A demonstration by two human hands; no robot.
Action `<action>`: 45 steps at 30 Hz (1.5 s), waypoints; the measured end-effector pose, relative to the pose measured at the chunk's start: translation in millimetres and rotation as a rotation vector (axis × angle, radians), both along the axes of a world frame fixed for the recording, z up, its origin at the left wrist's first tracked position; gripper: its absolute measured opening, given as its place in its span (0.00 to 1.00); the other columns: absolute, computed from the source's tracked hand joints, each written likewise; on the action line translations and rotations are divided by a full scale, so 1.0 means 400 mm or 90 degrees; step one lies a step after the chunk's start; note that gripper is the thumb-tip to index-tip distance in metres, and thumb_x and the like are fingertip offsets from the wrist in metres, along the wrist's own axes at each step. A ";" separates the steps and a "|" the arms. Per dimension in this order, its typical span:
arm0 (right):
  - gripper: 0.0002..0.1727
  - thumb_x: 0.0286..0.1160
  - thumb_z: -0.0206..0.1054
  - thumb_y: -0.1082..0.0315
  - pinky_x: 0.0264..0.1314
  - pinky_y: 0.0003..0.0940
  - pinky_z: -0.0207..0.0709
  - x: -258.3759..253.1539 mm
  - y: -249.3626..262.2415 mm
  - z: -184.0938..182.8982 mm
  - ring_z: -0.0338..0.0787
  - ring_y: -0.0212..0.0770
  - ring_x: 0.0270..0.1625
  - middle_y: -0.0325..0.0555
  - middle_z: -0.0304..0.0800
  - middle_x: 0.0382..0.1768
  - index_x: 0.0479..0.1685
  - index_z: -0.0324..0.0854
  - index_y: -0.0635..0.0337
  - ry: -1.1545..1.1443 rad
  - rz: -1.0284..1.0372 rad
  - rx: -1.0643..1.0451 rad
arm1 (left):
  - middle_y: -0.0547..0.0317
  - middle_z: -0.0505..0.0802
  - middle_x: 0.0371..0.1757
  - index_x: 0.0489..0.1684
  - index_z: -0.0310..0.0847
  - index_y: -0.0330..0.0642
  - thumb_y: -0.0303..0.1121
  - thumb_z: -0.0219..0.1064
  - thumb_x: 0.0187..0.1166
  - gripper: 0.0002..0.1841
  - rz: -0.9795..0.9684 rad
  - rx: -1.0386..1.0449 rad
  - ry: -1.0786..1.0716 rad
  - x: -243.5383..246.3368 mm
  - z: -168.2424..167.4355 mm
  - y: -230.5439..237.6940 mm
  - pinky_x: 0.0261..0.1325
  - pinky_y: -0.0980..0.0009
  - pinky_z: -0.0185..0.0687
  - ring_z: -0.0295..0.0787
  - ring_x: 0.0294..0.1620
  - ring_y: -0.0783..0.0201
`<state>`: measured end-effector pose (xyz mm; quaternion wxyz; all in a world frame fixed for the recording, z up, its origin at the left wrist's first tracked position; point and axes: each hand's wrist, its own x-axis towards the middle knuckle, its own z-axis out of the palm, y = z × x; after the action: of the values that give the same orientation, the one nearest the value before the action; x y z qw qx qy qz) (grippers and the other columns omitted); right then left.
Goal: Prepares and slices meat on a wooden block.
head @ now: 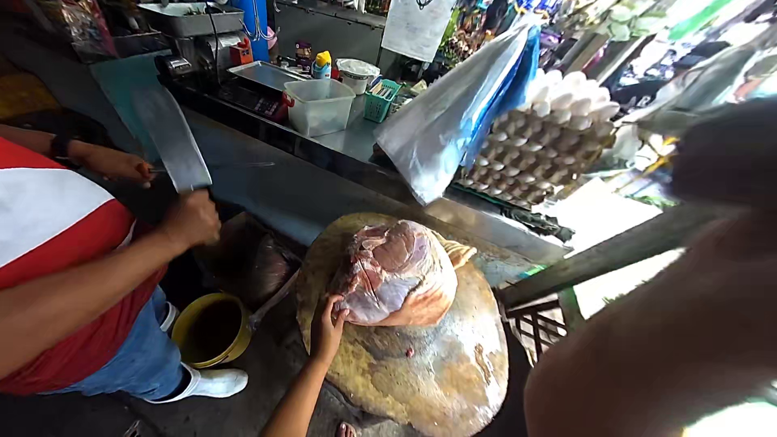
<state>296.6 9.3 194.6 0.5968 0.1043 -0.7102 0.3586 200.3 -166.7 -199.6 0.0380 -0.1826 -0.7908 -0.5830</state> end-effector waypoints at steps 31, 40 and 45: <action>0.16 0.91 0.55 0.58 0.42 0.66 0.84 0.001 -0.187 -0.627 0.93 0.69 0.44 0.64 0.89 0.41 0.64 0.73 0.61 -1.096 -0.280 0.062 | 0.41 0.83 0.71 0.73 0.78 0.39 0.31 0.70 0.82 0.21 -0.111 -0.129 -0.125 -0.020 0.005 -0.050 0.69 0.56 0.83 0.85 0.67 0.52; 0.22 0.90 0.56 0.58 0.45 0.61 0.86 0.055 -0.190 -0.755 0.95 0.64 0.42 0.62 0.93 0.46 0.72 0.77 0.64 -0.941 -0.292 0.000 | 0.29 0.81 0.75 0.72 0.77 0.25 0.31 0.73 0.74 0.28 -0.053 -0.075 0.035 -0.044 0.134 0.034 0.83 0.51 0.70 0.76 0.80 0.39; 0.25 0.88 0.60 0.53 0.48 0.60 0.83 0.084 -0.100 -0.723 0.91 0.57 0.39 0.56 0.90 0.36 0.75 0.74 0.59 -0.975 -0.144 -0.126 | 0.34 0.86 0.71 0.67 0.86 0.35 0.28 0.67 0.78 0.19 -0.087 -0.190 0.056 -0.076 0.116 0.048 0.82 0.50 0.71 0.80 0.77 0.39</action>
<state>330.0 -30.8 -94.8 -0.0207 -0.2988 -0.8955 0.3293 170.1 -147.7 -153.0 0.0058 -0.2648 -0.8519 -0.4517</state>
